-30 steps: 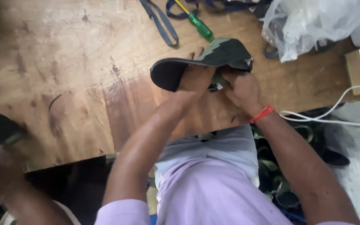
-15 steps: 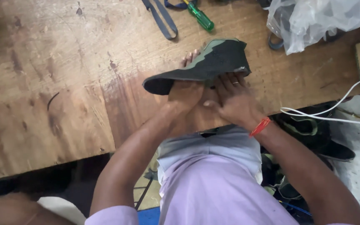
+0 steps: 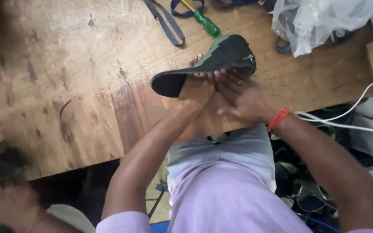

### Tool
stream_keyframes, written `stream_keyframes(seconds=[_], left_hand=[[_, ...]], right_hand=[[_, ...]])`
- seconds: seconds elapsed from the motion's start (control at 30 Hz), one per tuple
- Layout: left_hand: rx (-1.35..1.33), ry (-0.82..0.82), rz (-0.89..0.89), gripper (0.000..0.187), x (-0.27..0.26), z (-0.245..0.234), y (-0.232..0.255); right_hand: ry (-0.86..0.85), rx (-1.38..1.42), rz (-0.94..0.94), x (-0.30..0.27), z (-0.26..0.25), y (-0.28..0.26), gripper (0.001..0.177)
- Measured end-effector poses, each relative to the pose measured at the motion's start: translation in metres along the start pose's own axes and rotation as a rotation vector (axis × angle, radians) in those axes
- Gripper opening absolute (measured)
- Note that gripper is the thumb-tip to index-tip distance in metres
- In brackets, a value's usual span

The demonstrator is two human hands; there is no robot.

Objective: The person shapes a shoe upper over a last by hand at a wooden workbench, pressing and fitting the heel and toe edges and inserting a small white block inside the shoe. They then set the finished upper aside and begin handling another upper.

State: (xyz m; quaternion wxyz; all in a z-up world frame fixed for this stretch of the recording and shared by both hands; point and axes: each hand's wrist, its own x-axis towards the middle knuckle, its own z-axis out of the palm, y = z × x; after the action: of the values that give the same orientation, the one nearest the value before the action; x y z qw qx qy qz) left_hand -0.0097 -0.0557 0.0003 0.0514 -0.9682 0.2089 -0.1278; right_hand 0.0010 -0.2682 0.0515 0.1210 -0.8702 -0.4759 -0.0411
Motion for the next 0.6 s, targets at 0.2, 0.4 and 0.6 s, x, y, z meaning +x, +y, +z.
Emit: stream_keyframes(seconds=[0.2, 0.4, 0.6], left_hand=[[0.032, 0.039, 0.105, 0.051, -0.036, -0.008, 0.022], [-0.103, -0.094, 0.281, 0.048, -0.045, -0.030, 0.038], [-0.279, -0.226, 0.201, 0.044, -0.043, -0.049, 0.027]], right_hand=[[-0.056, 0.046, 0.218, 0.006, 0.011, 0.000, 0.044], [0.137, 0.049, 0.341, 0.037, 0.019, -0.024, 0.032], [-0.013, 0.244, 0.275, 0.028, 0.047, -0.020, 0.023]])
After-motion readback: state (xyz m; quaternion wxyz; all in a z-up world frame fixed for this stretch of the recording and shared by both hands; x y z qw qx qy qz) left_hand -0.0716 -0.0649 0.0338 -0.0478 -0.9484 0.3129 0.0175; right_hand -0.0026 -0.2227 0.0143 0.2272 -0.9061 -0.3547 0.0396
